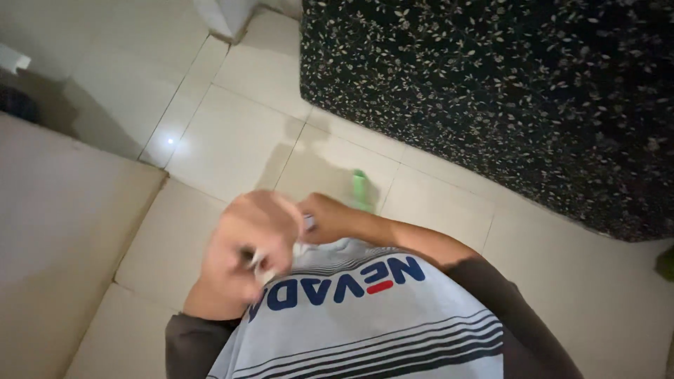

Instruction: Assembling a green and white cleaning mop from separate components while sitting on the floor.

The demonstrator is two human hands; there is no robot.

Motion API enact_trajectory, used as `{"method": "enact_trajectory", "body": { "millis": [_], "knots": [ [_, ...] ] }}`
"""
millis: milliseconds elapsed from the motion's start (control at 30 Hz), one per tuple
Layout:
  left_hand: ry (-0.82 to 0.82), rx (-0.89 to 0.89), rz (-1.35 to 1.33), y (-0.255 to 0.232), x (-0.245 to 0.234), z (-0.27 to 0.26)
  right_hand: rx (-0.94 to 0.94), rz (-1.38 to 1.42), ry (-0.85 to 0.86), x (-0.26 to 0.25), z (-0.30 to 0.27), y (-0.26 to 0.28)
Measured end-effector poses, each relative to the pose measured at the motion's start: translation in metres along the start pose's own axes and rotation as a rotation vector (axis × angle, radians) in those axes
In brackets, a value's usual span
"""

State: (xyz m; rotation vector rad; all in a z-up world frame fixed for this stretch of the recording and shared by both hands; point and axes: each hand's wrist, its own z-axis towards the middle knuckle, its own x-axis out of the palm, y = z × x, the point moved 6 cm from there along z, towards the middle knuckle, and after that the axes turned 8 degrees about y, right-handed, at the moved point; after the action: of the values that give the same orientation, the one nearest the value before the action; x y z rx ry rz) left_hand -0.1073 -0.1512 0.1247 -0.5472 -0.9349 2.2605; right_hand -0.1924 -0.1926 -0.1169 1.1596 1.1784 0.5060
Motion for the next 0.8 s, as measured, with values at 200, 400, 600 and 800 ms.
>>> {"method": "enact_trajectory", "body": {
  "millis": [200, 400, 600, 800],
  "knots": [
    [0.089, -0.175, 0.355, 0.069, -0.019, -0.034, -0.249, 0.142, -0.048, 0.013, 0.085, -0.068],
    [0.042, -0.338, 0.233, 0.165, -0.025, -0.068, 0.332, -0.001, 0.091, -0.028, 0.033, -0.108],
    [-0.058, -0.805, -0.144, 0.321, 0.045, -0.134, 0.449, -0.084, -0.169, -0.018, -0.093, -0.243],
    [-0.059, -0.792, -0.107, 0.304, 0.001, -0.111, 0.527, -0.238, -0.124, -0.045, -0.080, -0.213]
  ]
}}
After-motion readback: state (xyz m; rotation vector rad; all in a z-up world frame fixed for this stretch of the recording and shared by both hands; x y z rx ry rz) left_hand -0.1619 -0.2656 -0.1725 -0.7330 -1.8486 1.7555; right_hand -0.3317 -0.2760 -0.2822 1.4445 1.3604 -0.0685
